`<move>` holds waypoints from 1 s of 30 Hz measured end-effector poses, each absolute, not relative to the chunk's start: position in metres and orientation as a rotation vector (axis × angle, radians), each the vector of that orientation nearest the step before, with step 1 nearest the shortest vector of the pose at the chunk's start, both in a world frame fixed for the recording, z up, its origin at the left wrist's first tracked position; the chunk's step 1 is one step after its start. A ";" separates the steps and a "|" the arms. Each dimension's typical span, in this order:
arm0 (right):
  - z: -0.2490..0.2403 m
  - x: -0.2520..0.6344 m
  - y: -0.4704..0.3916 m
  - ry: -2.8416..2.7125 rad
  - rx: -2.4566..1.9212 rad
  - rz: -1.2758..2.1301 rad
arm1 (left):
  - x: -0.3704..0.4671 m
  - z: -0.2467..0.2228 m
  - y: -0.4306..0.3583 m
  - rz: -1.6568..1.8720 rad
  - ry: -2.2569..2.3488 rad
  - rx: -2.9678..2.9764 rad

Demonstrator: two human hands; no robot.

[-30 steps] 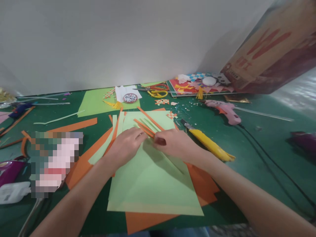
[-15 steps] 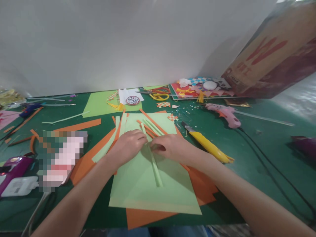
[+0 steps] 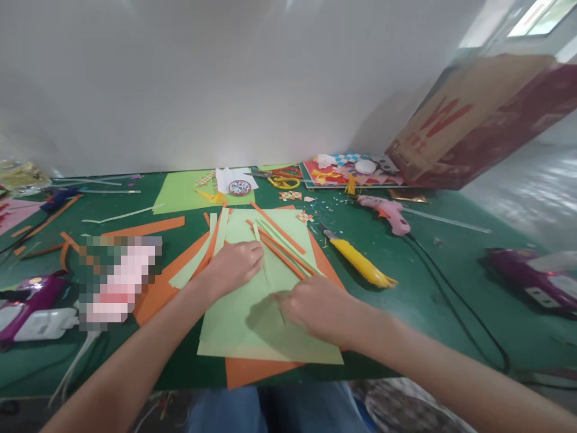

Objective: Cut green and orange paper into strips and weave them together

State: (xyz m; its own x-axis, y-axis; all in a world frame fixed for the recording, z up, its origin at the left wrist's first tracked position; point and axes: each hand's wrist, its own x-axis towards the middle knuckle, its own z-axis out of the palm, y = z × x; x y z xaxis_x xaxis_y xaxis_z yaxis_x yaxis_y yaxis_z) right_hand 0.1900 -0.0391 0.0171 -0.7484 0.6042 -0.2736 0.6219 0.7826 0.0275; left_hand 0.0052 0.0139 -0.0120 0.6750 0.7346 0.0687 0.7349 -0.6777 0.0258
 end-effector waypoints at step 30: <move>-0.010 0.177 0.008 2.835 1.293 -0.069 | 0.006 -0.034 -0.035 -0.455 -0.952 -2.652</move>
